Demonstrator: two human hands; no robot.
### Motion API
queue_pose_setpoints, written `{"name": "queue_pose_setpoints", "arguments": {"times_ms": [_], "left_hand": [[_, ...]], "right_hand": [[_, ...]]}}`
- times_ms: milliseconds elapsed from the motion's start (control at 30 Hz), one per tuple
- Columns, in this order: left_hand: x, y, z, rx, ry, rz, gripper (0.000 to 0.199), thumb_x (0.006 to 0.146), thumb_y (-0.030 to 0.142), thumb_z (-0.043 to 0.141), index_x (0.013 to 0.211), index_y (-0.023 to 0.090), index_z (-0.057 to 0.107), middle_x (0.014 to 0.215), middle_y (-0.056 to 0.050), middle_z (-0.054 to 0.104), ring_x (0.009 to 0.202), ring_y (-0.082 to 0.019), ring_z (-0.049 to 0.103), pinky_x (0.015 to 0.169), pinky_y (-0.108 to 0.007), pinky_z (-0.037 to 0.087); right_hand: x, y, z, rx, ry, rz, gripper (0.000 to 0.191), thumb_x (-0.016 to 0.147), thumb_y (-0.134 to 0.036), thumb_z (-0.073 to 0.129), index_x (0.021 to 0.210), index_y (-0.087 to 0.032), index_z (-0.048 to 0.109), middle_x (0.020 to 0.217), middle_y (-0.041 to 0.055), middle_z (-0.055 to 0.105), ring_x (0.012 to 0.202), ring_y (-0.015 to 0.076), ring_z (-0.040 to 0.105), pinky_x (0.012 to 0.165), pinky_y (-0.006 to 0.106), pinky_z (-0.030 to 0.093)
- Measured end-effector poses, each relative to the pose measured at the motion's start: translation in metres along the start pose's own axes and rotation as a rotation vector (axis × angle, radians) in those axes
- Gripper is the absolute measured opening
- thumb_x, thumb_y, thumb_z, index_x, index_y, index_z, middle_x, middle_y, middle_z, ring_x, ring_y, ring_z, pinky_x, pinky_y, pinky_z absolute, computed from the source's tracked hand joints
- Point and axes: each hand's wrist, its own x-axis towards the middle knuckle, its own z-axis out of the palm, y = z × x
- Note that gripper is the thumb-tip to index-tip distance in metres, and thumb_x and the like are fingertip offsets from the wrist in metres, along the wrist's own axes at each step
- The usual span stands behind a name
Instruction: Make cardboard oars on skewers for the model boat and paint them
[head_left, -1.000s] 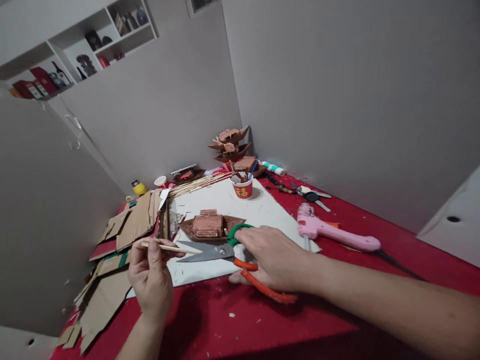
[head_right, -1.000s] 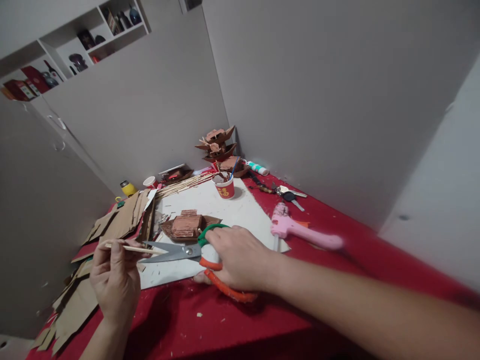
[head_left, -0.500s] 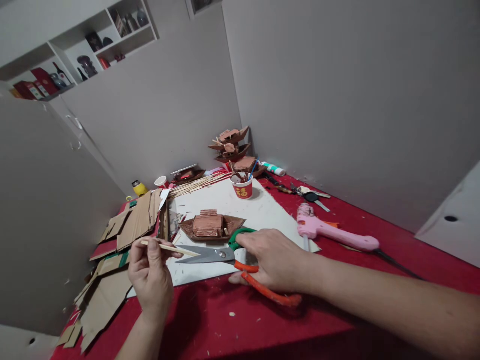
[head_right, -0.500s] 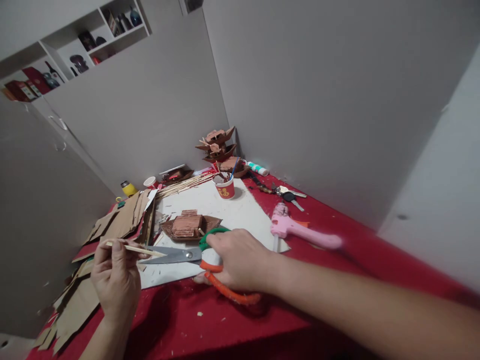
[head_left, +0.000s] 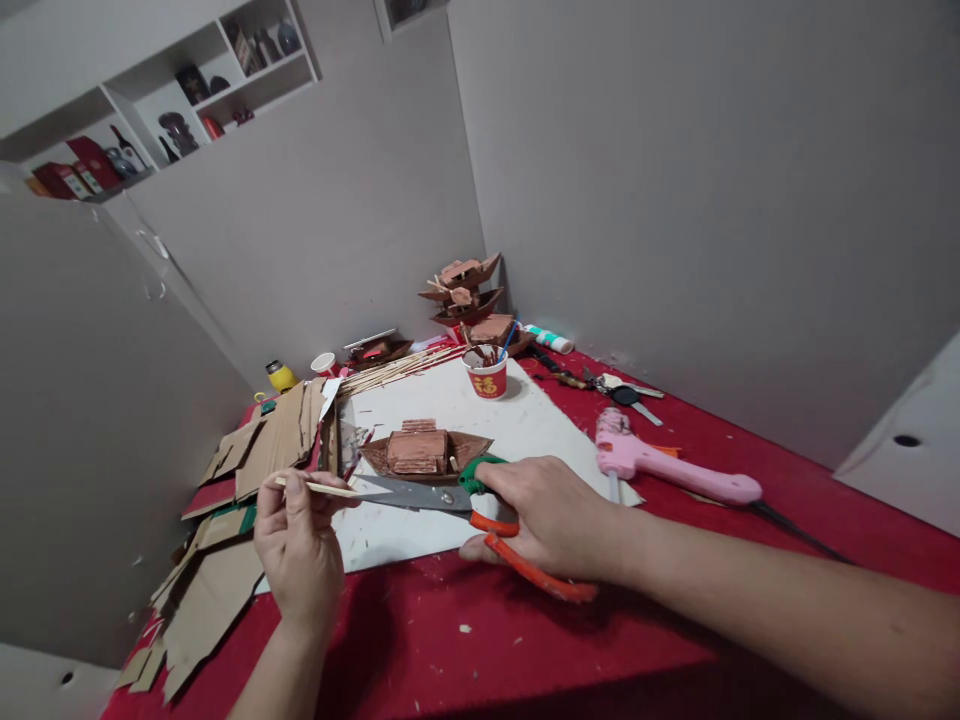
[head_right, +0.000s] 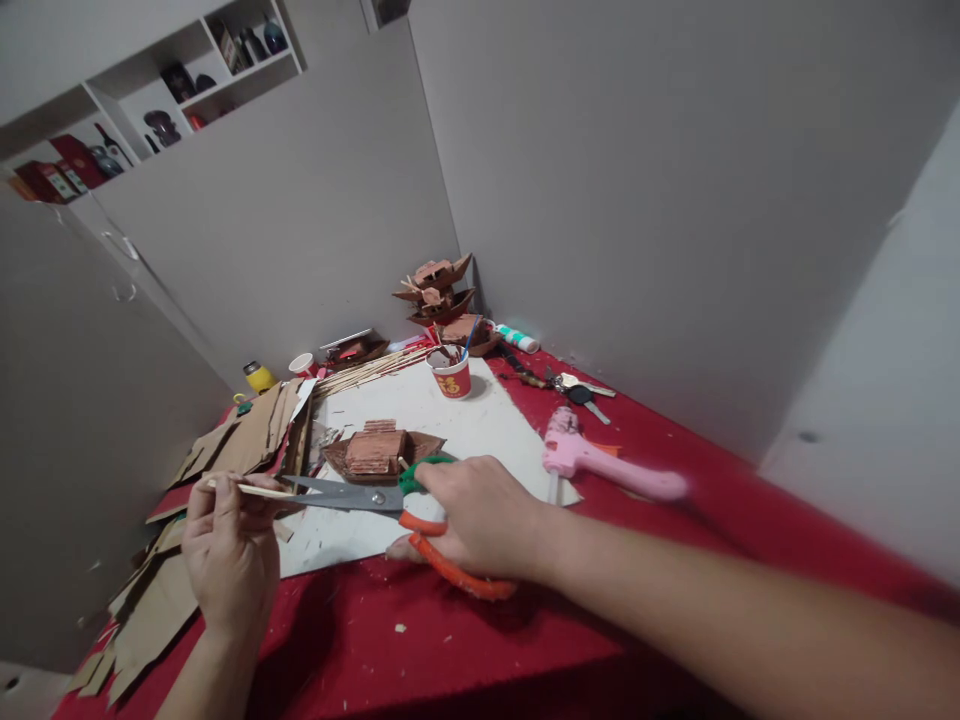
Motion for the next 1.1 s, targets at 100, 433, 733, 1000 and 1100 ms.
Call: {"name": "queue_pose_setpoints", "arguments": {"times_ms": [100, 433, 733, 1000, 1100], "left_hand": [[0.005, -0.001, -0.001, -0.016, 0.033, -0.056, 0.020, 0.083, 0.034, 0.066, 0.079, 0.019, 0.055, 0.062, 0.002, 0.067, 0.056, -0.011, 0.063, 0.057, -0.020, 0.053], [0.011, -0.006, 0.000, -0.081, -0.023, -0.300, 0.027, 0.079, 0.039, 0.069, 0.075, 0.019, 0.051, 0.053, 0.005, 0.059, 0.040, -0.007, 0.051, 0.042, -0.014, 0.041], [0.006, -0.009, -0.001, -0.120, -0.234, -0.531, 0.023, 0.085, 0.040, 0.062, 0.082, 0.018, 0.057, 0.044, 0.009, 0.044, 0.029, -0.004, 0.035, 0.032, -0.013, 0.030], [-0.001, -0.012, 0.000, -0.147, -0.350, -0.564, 0.022, 0.088, 0.036, 0.057, 0.087, 0.015, 0.062, 0.041, 0.011, 0.034, 0.029, -0.003, 0.022, 0.030, -0.013, 0.027], [-0.002, -0.007, 0.000, -0.162, -0.385, -0.571, 0.019, 0.088, 0.033, 0.057, 0.089, 0.015, 0.061, 0.047, 0.010, 0.036, 0.032, -0.003, 0.026, 0.034, -0.014, 0.030]], "right_hand": [[0.001, -0.001, -0.001, -0.007, 0.016, -0.011, 0.046, 0.078, -0.065, 0.054, 0.075, -0.020, 0.051, 0.068, 0.0040, 0.063, 0.059, 0.0210, 0.058, 0.054, 0.029, 0.028], [-0.003, -0.004, 0.001, 0.007, 0.024, -0.050, 0.047, 0.074, -0.066, 0.060, 0.078, -0.020, 0.053, 0.069, 0.0031, 0.062, 0.060, 0.0206, 0.056, 0.056, 0.030, 0.030], [-0.002, -0.006, -0.002, 0.043, 0.029, -0.027, 0.039, 0.078, -0.059, 0.057, 0.077, -0.020, 0.052, 0.070, 0.0040, 0.064, 0.062, 0.0205, 0.058, 0.056, 0.030, 0.030], [0.000, -0.002, 0.002, 0.080, 0.020, 0.072, 0.036, 0.079, -0.056, 0.059, 0.077, -0.021, 0.052, 0.068, 0.0020, 0.064, 0.059, 0.0195, 0.058, 0.054, 0.028, 0.029], [0.000, -0.001, 0.001, 0.088, 0.011, 0.117, 0.038, 0.078, -0.058, 0.061, 0.078, -0.021, 0.052, 0.067, 0.0016, 0.064, 0.059, 0.0197, 0.057, 0.054, 0.027, 0.031]]}}
